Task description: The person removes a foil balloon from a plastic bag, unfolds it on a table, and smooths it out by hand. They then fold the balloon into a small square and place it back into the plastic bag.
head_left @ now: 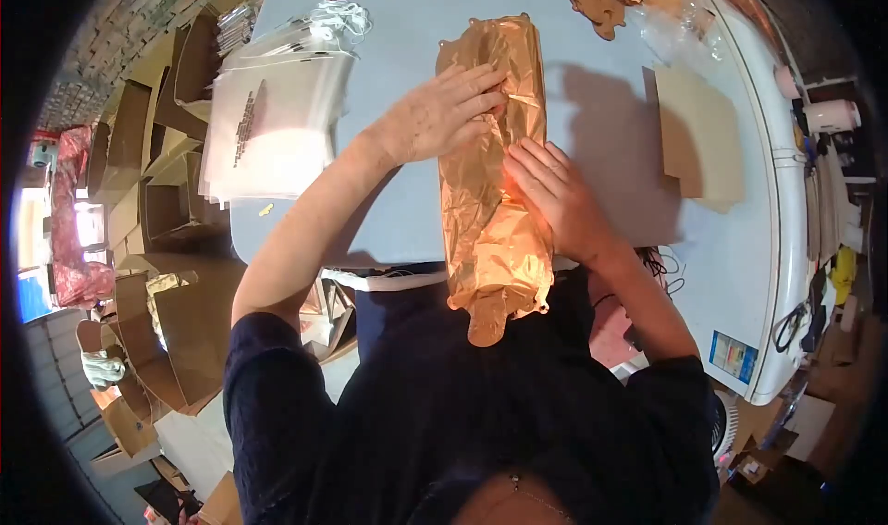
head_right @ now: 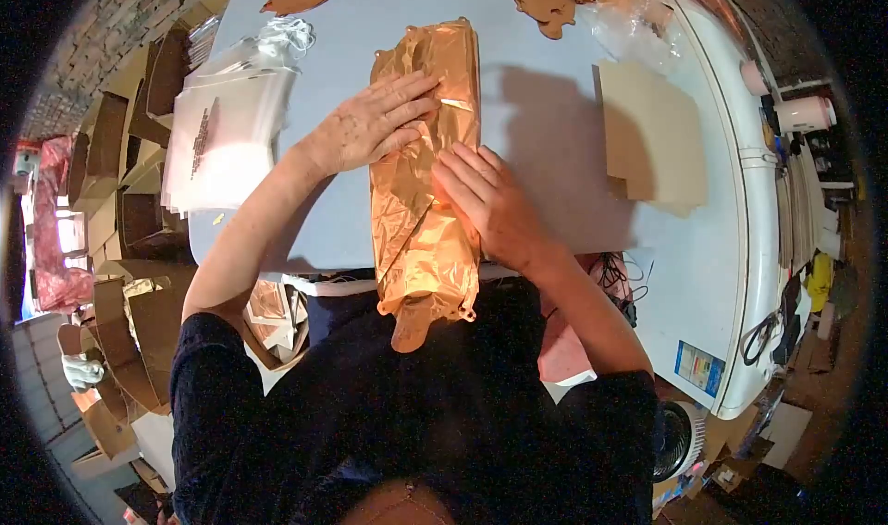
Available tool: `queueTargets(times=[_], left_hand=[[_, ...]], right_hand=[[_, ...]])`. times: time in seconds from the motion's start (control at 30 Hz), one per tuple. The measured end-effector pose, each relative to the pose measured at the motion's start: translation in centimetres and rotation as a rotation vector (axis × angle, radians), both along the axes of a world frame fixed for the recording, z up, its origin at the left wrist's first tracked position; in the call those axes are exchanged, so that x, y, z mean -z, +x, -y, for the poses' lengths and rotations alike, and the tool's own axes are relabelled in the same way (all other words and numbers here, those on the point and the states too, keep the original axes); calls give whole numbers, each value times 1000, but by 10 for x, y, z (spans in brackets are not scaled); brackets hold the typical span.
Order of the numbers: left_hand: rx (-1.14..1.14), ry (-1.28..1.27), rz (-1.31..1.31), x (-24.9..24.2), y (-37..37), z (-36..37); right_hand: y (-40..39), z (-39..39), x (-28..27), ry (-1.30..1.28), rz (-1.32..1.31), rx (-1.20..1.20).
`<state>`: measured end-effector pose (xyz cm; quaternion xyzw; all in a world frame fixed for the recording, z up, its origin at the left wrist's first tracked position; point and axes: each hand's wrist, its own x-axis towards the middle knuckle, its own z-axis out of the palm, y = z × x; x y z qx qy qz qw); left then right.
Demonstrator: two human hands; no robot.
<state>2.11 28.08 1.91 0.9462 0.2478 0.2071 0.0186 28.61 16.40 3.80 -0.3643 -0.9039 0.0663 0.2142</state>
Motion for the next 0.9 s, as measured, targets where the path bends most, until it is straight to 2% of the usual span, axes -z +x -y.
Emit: queueTargets(times=[0.07,0.53,0.73,0.9], left_hand=[[3,-15,24,0,0,-1],[-25,15,77,-5,-1,2],[-176,-23,241,-14,-18,16],[-203,-1,180,-8,-31,34]], right_hand=[[4,-2,4,25,80,-44],[7,-4,5,61,126,-78],[8,-4,4,37,113,-91],[6,-4,6,46,108,-88]])
